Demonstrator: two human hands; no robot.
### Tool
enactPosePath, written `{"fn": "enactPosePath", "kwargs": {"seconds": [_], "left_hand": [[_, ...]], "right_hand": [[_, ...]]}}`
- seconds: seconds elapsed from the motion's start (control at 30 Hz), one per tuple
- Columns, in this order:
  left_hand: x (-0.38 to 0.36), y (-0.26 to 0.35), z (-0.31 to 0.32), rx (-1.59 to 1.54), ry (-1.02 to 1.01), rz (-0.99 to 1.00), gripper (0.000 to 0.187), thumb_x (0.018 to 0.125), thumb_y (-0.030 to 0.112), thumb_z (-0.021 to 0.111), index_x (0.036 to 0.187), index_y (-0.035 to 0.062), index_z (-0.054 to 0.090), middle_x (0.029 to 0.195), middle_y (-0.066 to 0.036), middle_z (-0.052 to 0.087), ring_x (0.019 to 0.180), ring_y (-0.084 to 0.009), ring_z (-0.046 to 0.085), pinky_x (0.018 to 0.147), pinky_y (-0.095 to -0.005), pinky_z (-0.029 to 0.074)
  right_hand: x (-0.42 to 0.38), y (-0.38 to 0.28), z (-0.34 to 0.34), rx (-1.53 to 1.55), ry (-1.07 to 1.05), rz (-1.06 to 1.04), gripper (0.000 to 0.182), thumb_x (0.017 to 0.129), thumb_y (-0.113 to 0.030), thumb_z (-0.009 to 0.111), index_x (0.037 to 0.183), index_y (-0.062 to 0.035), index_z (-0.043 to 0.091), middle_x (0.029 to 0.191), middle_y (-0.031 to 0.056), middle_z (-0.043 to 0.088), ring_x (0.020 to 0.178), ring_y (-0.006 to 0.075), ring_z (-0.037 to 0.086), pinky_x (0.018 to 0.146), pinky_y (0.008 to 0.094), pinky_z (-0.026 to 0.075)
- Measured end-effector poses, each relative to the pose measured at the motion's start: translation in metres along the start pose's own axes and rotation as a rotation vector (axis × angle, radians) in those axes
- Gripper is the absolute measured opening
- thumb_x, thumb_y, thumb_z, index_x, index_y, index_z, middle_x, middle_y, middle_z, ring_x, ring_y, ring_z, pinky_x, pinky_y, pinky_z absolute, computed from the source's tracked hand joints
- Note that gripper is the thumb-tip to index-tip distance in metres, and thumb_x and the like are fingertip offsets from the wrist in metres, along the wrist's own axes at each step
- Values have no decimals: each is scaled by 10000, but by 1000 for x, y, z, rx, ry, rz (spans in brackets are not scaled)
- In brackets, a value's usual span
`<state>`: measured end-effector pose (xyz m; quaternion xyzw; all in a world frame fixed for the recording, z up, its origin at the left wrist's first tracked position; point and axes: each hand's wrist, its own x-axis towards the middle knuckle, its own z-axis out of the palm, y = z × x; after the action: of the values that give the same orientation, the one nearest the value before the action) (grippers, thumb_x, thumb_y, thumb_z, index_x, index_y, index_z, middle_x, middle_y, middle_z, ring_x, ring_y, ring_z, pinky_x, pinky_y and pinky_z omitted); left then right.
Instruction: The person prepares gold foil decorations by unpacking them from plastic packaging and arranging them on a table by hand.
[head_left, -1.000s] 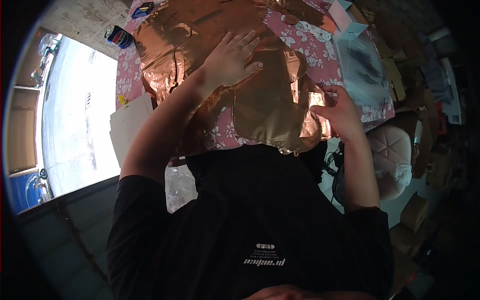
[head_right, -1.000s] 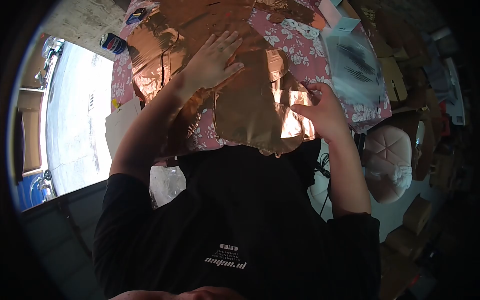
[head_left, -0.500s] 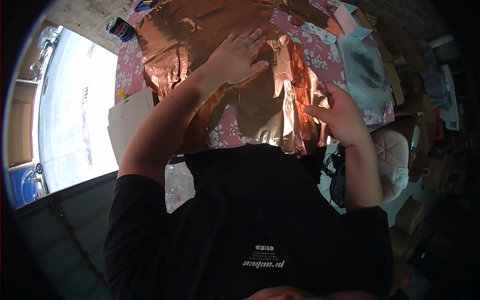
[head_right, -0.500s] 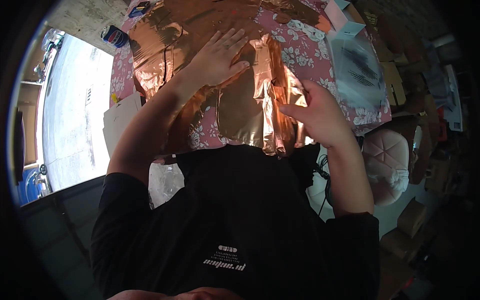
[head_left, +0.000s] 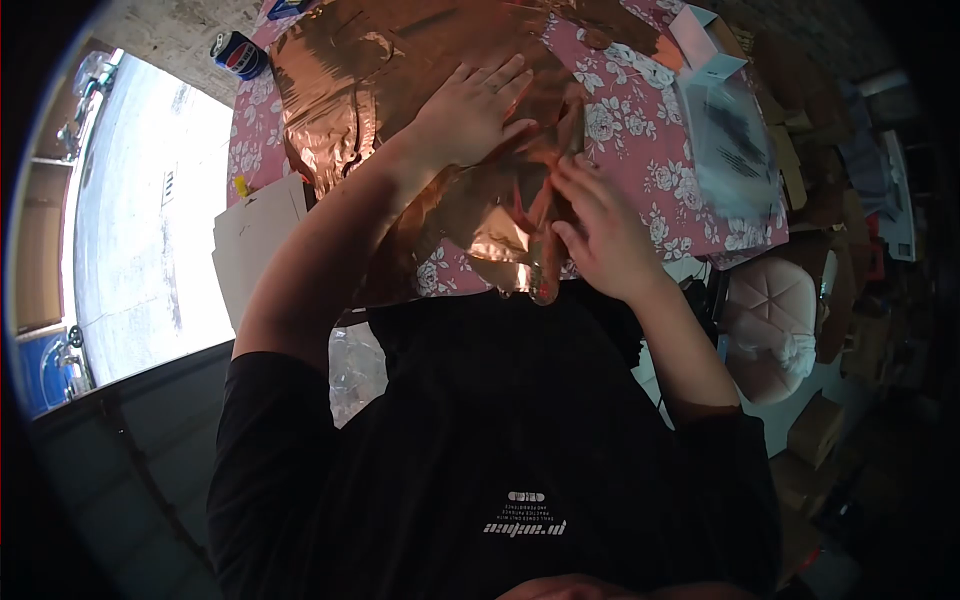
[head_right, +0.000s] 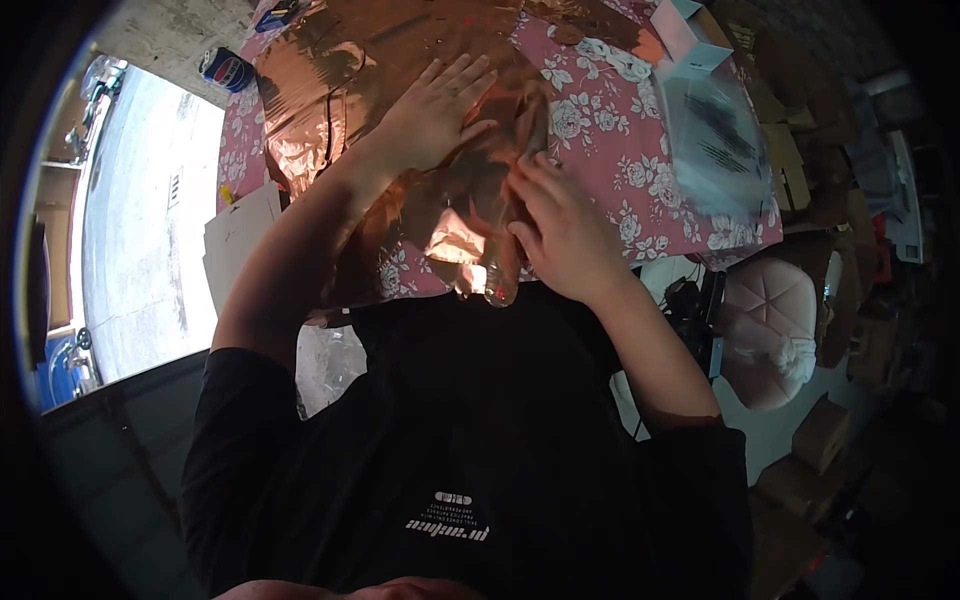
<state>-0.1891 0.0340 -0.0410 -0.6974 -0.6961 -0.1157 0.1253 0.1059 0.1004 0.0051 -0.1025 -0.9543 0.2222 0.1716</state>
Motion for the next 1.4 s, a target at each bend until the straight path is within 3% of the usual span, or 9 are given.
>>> {"fn": "enactPosePath", "kwargs": {"seconds": [0.17,0.37,0.47,0.57,0.7,0.87,1.17,1.3,1.4], "left_hand": [[1,5,-4,9,1,-46,715,1029,395,597,1652,64,478,1728,-191,448,1624,-371,388,1342,-565,273],[1,5,-5,-26,-61,-70,723,1050,354,601,1692,80,412,1780,-164,369,1659,-364,316,1363,-560,226],[2,4,-1,-12,-47,-62,719,1056,352,598,1691,72,409,1782,-160,366,1661,-356,313,1363,-557,225],[2,3,-1,3,-72,-64,725,1057,353,596,1694,67,400,1790,-157,350,1670,-346,292,1372,-545,208],[2,3,-4,-24,-57,-71,729,1051,354,603,1691,65,405,1794,-154,343,1676,-342,279,1377,-542,195],[0,2,-5,86,-133,-62,777,1021,423,651,1684,86,426,1796,-150,340,1679,-324,275,1383,-528,187],[0,0,0,53,-60,-33,731,1017,291,644,1685,86,427,1779,-140,380,1672,-319,297,1375,-523,210],[0,5,-5,46,-61,-49,740,1009,292,637,1686,85,424,1776,-139,388,1670,-321,300,1376,-516,208],[1,2,-2,51,-75,-76,780,985,297,642,1699,88,406,1786,-134,370,1676,-312,286,1382,-512,192]], "right_hand": [[-4,6,4,129,-53,-19,379,969,-184,802,1287,11,733,1458,163,663,1468,372,570,1190,475,493],[6,-2,6,27,283,92,618,909,-264,885,1413,-3,642,1514,209,603,1415,414,568,1203,499,465],[-2,-31,12,0,177,8,1070,758,-491,984,1583,-13,498,1672,268,428,1562,536,368,1280,628,339],[1,-63,17,-50,-47,-11,1191,714,-534,998,1632,-22,437,1716,295,354,1606,583,265,1321,660,254],[-1,-48,21,-152,-281,31,1171,730,-503,989,1641,-34,423,1740,283,326,1656,505,223,1348,646,209],[-29,-27,-4,46,-290,-73,789,829,-394,937,1470,-43,640,1675,158,494,1626,402,366,1344,628,248],[-23,-62,0,94,-34,-24,955,755,-445,980,1530,-54,582,1657,220,462,1606,472,350,1315,633,301],[-1,-69,26,-98,-146,-66,1062,736,-440,987,1603,-80,491,1685,218,412,1607,473,336,1319,634,287],[-5,-61,26,-21,-201,-69,821,833,-315,923,1532,-73,566,1621,202,498,1571,431,407,1319,618,299]]}}
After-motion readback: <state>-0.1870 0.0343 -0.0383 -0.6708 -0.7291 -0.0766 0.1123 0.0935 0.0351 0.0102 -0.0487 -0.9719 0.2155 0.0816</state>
